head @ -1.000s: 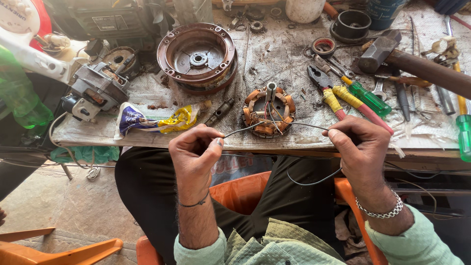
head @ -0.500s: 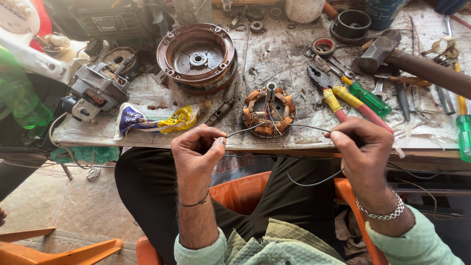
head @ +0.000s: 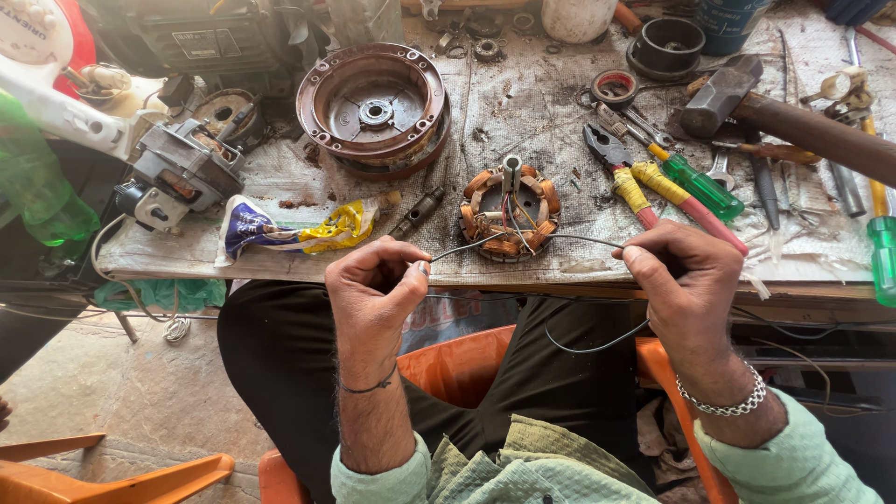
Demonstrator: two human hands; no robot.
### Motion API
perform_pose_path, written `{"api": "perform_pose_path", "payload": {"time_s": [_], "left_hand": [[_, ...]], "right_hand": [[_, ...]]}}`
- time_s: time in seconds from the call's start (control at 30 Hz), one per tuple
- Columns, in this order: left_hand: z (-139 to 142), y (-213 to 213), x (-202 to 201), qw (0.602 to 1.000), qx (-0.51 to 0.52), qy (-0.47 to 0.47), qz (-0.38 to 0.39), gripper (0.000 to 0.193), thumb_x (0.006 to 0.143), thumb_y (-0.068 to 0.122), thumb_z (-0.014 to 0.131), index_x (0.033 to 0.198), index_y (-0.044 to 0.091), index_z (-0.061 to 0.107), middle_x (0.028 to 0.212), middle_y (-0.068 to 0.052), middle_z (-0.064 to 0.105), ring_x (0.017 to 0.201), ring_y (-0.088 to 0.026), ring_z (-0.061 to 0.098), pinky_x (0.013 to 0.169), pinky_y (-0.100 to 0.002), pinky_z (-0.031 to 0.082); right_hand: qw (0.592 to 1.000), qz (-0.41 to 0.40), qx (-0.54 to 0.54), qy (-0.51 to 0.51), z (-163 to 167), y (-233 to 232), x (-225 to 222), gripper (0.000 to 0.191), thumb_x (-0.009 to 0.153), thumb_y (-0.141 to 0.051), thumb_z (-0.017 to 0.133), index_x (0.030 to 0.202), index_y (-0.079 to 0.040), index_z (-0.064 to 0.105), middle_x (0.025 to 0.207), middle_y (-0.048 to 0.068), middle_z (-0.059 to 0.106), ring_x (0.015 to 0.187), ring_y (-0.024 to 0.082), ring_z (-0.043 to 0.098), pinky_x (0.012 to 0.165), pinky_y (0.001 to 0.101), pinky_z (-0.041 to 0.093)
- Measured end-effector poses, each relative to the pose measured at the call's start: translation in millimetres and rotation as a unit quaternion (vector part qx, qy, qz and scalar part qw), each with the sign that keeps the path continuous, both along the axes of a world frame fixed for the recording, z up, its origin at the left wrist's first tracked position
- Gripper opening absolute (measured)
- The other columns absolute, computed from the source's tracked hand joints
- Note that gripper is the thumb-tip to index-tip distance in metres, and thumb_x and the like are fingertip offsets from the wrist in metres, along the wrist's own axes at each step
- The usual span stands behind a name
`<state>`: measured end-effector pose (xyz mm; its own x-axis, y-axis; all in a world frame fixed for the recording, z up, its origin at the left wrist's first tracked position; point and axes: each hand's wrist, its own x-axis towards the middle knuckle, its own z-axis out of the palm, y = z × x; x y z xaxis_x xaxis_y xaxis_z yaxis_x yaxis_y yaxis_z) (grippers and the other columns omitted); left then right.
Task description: The person strips the insulation from a wire using pliers and then twists the exposed ends together. They then connect the wire to a small cylindrical component and insert it into a larger copper-wound assembly on the workbench.
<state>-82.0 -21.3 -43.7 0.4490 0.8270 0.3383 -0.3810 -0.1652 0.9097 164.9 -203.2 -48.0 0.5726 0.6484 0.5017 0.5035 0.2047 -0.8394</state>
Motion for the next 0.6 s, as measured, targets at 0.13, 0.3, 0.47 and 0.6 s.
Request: {"api": "perform_pose_path", "payload": {"time_s": [0.13,0.3,0.47,0.6], "left_hand": [[-1.3,0.8,-0.2,1.0,0.002,-0.001,0.001,0.009,0.084,-0.012,0.069,0.089,-0.006,0.074,0.076,0.003,0.061,0.062,0.001,0.048,0.054,-0.016,0.034],[-3.9,2.1,-0.2,1.0,-0.004,-0.018,0.0,0.01,0.085,-0.012,0.069,0.091,-0.006,0.074,0.077,0.003,0.061,0.062,0.001,0.048,0.055,-0.017,0.034],[-4.3,2.4,4.2,0.995,-0.025,-0.089,0.046,0.01,0.088,-0.01,0.069,0.096,-0.006,0.074,0.078,0.001,0.063,0.063,-0.001,0.049,0.055,-0.017,0.034],[-0.2,2.0,17.6,0.99,-0.076,-0.1,0.071,0.009,0.091,-0.005,0.072,0.1,-0.005,0.075,0.075,0.002,0.063,0.058,0.0,0.047,0.05,-0.016,0.032]], "right_hand": [[1.0,-0.003,0.003,-0.004,0.0,-1.1,-0.3,0.01,0.095,-0.004,0.065,0.091,0.003,0.071,0.076,-0.001,0.062,0.066,0.004,0.048,0.06,0.0205,0.035],[0.999,-0.018,-0.003,-0.027,0.9,-1.9,1.0,0.011,0.096,-0.002,0.065,0.09,0.004,0.071,0.068,0.0,0.059,0.059,0.004,0.047,0.057,0.0198,0.034],[0.997,0.007,0.07,-0.038,14.3,-2.2,-4.3,0.013,0.102,0.0,0.063,0.092,0.005,0.071,0.08,0.002,0.068,0.066,0.004,0.052,0.062,0.0197,0.039],[0.993,-0.038,0.019,-0.106,32.7,7.4,-10.1,0.008,0.102,0.001,0.067,0.098,0.004,0.073,0.077,0.004,0.065,0.064,0.006,0.051,0.058,0.0207,0.036]]}}
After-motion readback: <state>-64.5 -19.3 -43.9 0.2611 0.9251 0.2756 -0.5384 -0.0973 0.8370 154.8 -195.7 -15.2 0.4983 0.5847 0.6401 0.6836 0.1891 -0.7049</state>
